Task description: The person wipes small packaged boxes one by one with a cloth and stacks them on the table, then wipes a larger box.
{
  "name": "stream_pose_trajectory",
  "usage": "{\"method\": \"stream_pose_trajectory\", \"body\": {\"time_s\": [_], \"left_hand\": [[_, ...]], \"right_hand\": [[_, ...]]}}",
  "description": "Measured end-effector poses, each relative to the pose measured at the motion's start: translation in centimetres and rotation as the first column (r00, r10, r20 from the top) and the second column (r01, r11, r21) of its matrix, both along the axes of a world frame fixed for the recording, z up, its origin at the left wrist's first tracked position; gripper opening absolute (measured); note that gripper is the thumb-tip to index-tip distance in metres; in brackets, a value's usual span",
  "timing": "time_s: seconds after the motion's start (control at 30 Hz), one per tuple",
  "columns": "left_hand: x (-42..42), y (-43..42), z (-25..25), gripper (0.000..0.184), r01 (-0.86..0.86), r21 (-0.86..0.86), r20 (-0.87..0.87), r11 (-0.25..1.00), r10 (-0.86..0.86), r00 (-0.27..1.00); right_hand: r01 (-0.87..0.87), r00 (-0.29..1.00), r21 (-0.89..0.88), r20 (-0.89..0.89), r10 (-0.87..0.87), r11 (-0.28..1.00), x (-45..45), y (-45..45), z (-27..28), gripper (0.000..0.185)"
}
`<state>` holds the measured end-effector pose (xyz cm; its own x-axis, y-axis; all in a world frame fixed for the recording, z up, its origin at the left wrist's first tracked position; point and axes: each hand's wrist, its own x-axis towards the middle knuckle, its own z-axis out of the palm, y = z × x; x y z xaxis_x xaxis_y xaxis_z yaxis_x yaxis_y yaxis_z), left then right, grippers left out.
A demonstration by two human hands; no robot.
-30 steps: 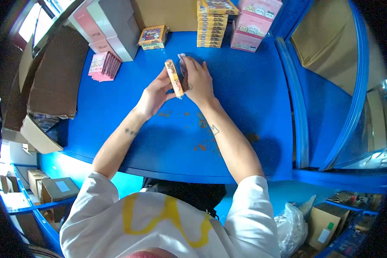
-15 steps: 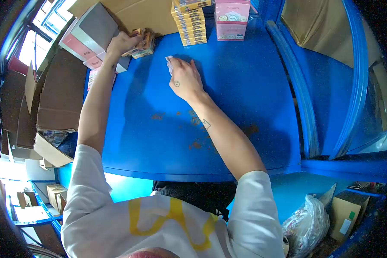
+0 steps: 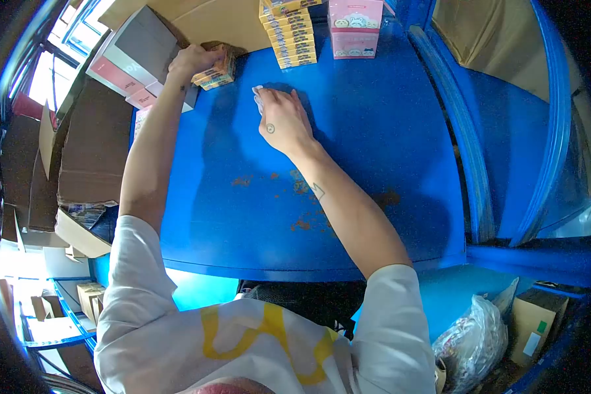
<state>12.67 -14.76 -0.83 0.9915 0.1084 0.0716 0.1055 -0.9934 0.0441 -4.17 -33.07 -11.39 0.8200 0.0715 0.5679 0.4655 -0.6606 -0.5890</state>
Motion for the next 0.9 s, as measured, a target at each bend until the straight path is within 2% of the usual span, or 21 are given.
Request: {"method": "stream_pose_trajectory", "body": {"time_s": [0.53, 0.73, 0.9], "left_hand": [[-0.5, -0.8, 0.7, 0.067, 0.023, 0.072, 0.027, 0.997, -0.025, 0.999], [-0.1, -0.7, -0.4, 0.068, 0.016, 0.063, 0.021, 0.998, -0.017, 1.0], [0.5, -0.4, -1.1, 0.072, 0.03, -0.027, 0.004, 0.999, -0.03, 1.0]], "right_hand": [[-0.012, 1.0, 0.011, 0.0, 0.012, 1.0, 0.3, 0.1, -0.3, 0.032], [0.0, 1.0, 0.003, -0.011, 0.0, 1.0, 0.1, 0.0, -0.1, 0.031], [-0.006, 1.0, 0.007, 0.018, 0.005, 1.0, 0.2, 0.2, -0.2, 0.031]]}}
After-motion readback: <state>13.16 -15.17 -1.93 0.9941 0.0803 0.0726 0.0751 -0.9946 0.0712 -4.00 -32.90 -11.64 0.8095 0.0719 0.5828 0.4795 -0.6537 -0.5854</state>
